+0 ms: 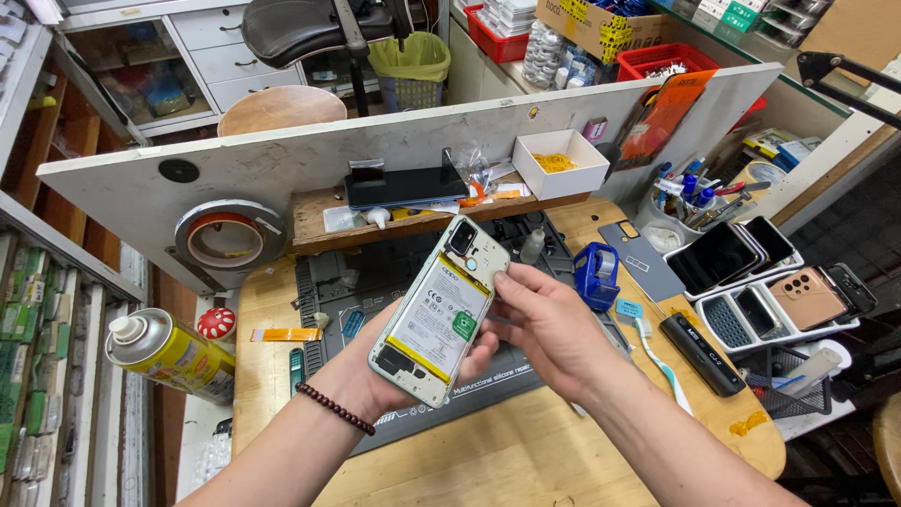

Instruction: The person uses a small screwdriver to remove screws from the back of a white smartphone. They then use a plastic prying tool to separate the back cover from the phone body. The person lifts the back cover to expose the internal components and continues to work on the device.

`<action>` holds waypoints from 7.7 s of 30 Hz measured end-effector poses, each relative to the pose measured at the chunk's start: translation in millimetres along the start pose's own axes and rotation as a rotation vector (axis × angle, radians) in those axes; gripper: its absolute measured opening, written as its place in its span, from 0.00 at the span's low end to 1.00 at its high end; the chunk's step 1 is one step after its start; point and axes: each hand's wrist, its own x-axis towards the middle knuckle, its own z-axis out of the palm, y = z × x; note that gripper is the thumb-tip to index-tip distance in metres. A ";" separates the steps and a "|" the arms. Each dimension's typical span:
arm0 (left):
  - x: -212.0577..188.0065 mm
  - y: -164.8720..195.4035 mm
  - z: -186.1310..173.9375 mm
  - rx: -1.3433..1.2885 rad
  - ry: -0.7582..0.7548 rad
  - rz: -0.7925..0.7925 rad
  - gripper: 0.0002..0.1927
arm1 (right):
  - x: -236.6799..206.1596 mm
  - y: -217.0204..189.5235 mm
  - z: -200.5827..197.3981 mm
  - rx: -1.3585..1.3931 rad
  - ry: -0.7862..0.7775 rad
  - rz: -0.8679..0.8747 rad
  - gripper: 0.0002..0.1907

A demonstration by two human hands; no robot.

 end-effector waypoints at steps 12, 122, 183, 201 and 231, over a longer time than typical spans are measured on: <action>-14.1 4.0 2.4 0.310 0.229 0.225 0.23 | 8.9 -9.0 -10.4 -0.006 0.138 0.020 0.11; -240.0 142.5 -133.1 1.615 1.446 1.196 0.54 | 147.6 114.6 299.9 -0.991 -0.545 -0.897 0.09; -7.4 39.8 -103.6 1.837 0.753 0.631 0.42 | 80.2 108.4 38.0 -1.597 -0.066 -0.698 0.06; -14.1 35.7 -87.4 1.907 0.800 0.501 0.37 | 83.1 114.6 54.0 -1.669 0.041 -0.661 0.04; -17.8 36.3 -83.9 1.901 0.808 0.487 0.39 | 76.8 117.7 60.5 -1.630 0.130 -0.642 0.05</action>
